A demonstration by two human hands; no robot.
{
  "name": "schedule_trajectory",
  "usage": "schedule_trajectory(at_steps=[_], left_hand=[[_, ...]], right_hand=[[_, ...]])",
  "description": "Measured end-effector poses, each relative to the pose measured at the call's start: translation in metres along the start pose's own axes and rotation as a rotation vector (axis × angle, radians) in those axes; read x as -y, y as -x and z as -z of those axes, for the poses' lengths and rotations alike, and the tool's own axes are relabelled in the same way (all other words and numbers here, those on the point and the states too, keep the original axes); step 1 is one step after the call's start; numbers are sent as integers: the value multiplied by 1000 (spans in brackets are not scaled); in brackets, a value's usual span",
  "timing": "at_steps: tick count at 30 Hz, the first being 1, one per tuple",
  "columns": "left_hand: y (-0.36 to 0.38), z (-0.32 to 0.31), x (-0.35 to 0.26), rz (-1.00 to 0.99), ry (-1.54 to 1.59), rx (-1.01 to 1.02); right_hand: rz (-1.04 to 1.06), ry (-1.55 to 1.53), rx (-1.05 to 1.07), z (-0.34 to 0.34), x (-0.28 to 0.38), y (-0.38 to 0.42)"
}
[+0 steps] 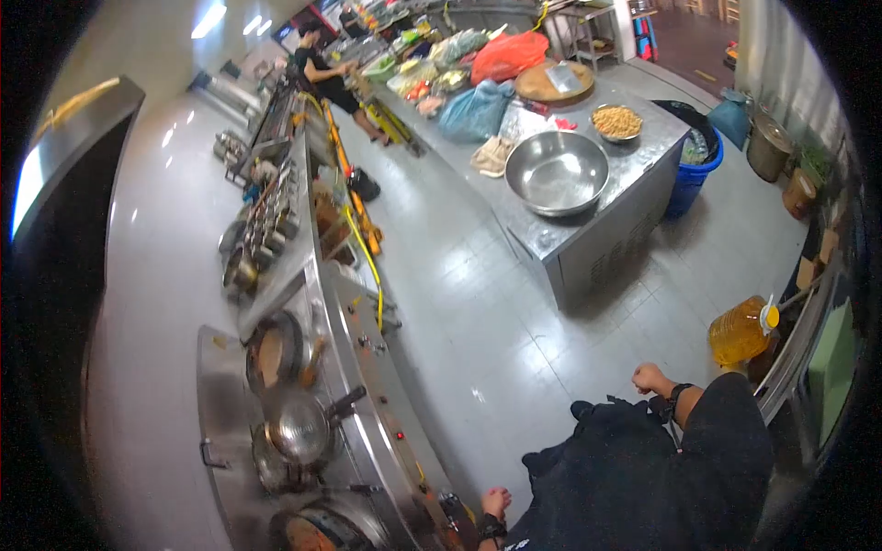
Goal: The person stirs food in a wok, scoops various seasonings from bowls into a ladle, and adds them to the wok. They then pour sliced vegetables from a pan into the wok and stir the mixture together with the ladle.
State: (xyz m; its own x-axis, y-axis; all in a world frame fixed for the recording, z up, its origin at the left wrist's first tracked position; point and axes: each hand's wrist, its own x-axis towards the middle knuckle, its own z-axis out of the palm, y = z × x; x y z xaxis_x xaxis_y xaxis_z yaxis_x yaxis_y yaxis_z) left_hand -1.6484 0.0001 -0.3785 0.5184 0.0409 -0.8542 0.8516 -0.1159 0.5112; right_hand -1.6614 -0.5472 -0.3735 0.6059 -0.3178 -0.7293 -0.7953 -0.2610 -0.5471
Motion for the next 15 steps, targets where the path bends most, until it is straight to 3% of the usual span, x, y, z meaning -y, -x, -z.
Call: schedule_trajectory(at_steps=[3,5,7,9,10,12,15], left_hand=[[19,-10,0,-6,5,-127],[-8,14,30,71,203,88],[4,7,38,-29,140,82],[43,-24,11,3,111,-105],[47,-25,9,12,148,-82],[55,-31,7,37,169,-92],[68,-38,-4,65,127,-153]], right_hand=[[-8,103,-15,-3,-20,-7],[17,225,-26,-9,-41,-26],[67,336,-8,-8,-61,-38],[-3,141,6,-1,-45,-26],[138,251,-34,-6,-61,-42],[205,269,-35,-6,-72,-53],[25,71,8,7,-2,-15]])
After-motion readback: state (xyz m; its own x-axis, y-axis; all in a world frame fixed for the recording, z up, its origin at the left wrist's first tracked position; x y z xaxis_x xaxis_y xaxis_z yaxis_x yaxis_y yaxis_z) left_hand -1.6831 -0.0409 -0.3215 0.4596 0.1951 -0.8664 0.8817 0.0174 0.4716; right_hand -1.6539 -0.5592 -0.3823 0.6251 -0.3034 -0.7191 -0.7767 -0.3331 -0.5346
